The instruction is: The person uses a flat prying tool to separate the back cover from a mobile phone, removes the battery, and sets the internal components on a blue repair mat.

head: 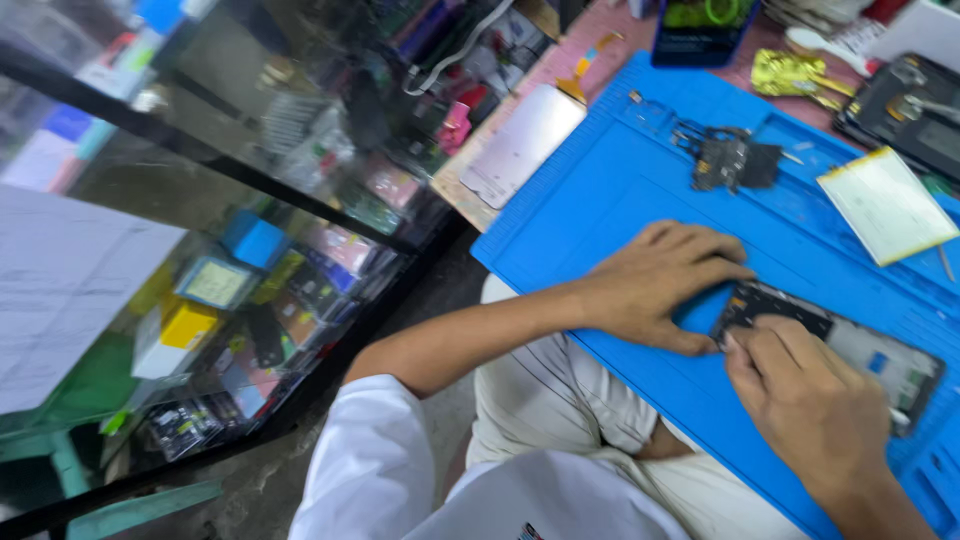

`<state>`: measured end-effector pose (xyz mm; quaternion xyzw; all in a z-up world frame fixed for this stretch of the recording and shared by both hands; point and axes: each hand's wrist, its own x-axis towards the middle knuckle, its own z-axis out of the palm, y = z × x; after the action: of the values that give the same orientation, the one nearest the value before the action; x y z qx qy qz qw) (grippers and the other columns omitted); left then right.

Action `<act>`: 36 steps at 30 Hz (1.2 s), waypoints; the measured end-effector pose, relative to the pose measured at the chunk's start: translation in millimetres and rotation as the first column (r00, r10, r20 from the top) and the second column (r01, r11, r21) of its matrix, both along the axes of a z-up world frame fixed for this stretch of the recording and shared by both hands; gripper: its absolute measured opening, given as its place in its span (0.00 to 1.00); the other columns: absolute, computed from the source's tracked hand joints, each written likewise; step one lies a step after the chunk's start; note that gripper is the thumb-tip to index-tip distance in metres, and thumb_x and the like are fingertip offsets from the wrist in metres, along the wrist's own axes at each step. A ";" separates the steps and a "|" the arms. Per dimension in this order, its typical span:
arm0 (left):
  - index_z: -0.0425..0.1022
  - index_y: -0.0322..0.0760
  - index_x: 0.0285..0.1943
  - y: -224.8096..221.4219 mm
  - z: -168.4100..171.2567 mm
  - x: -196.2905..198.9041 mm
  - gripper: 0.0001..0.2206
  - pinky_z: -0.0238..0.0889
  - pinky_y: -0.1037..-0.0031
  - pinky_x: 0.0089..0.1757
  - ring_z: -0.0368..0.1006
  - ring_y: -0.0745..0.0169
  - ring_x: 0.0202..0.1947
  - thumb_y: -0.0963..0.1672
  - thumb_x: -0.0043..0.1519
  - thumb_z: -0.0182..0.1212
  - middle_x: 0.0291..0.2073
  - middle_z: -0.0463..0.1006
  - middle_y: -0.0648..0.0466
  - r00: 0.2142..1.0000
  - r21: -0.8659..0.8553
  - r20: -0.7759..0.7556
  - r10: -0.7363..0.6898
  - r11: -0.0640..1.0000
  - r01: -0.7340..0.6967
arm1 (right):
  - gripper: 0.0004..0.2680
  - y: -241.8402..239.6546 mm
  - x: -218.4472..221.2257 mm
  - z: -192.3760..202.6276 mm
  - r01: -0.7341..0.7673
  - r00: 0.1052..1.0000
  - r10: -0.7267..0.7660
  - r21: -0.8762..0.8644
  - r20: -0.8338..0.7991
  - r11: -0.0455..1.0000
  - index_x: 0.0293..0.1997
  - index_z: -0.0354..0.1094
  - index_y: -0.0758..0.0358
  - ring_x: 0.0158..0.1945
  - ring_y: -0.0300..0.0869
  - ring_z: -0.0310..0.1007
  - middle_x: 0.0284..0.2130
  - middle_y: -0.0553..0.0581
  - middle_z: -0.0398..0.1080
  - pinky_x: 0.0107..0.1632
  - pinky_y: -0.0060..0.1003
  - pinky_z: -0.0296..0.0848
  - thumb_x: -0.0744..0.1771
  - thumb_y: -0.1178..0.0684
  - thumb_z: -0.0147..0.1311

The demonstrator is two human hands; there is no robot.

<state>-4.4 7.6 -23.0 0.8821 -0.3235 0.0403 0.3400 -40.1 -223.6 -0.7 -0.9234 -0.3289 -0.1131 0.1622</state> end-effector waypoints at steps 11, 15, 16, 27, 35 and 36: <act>0.68 0.37 0.68 -0.5 15.2 1.0 0.36 0.49 0.54 0.65 0.59 0.45 0.68 0.51 0.50 0.75 0.64 0.66 0.46 0.998 -0.003 -0.038 -0.044 0.999 0.044 | 0.04 7.3 -2.1 14.1 0.052 0.996 -0.040 0.165 -0.080 0.985 0.40 0.73 0.60 0.37 0.46 0.78 0.39 0.53 0.72 0.37 0.42 0.76 0.65 0.58 0.62; 0.67 0.37 0.68 -1.3 16.0 1.7 0.37 0.49 0.54 0.64 0.59 0.44 0.68 0.51 0.49 0.75 0.63 0.66 0.46 0.998 0.005 -0.041 -0.048 0.999 0.048 | 0.04 11.0 -2.9 15.3 0.088 0.994 -0.076 0.153 -0.080 0.984 0.39 0.72 0.63 0.36 0.46 0.78 0.39 0.54 0.72 0.35 0.41 0.77 0.65 0.57 0.62; 0.67 0.37 0.68 -1.4 15.8 1.5 0.37 0.48 0.54 0.64 0.59 0.45 0.67 0.52 0.49 0.76 0.63 0.66 0.46 0.998 0.006 -0.042 -0.046 0.999 0.047 | 0.04 12.4 -3.1 15.1 0.096 0.993 -0.085 0.147 -0.078 0.984 0.38 0.71 0.64 0.36 0.46 0.78 0.39 0.54 0.72 0.35 0.41 0.77 0.66 0.57 0.62; 0.67 0.36 0.68 -0.9 13.7 1.2 0.37 0.49 0.54 0.64 0.60 0.45 0.67 0.52 0.49 0.76 0.63 0.66 0.46 0.998 0.004 -0.034 -0.047 0.999 0.047 | 0.04 14.2 -5.4 14.4 0.116 0.991 -0.107 0.124 -0.076 0.986 0.39 0.71 0.65 0.37 0.46 0.79 0.39 0.55 0.72 0.35 0.41 0.77 0.66 0.57 0.62; 0.68 0.36 0.68 -1.0 14.2 1.4 0.37 0.49 0.54 0.64 0.59 0.44 0.67 0.52 0.49 0.76 0.63 0.66 0.46 0.998 0.003 -0.038 -0.047 0.999 0.047 | 0.04 12.1 -4.7 12.0 0.083 0.995 -0.077 0.094 -0.066 0.992 0.40 0.71 0.65 0.37 0.45 0.78 0.40 0.55 0.72 0.35 0.40 0.77 0.66 0.57 0.62; 0.68 0.36 0.68 -0.9 14.6 1.2 0.37 0.49 0.54 0.64 0.59 0.44 0.67 0.52 0.49 0.76 0.63 0.66 0.45 0.998 0.003 -0.041 -0.047 0.999 0.047 | 0.04 11.2 -4.6 12.2 0.067 0.996 -0.060 0.097 -0.070 0.993 0.40 0.71 0.65 0.37 0.45 0.78 0.41 0.55 0.72 0.35 0.40 0.77 0.66 0.57 0.62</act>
<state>-3.3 6.7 -8.4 0.8755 -0.3373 0.0134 0.3458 -44.7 -212.4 11.5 -0.9274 -0.2878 -0.1037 0.2152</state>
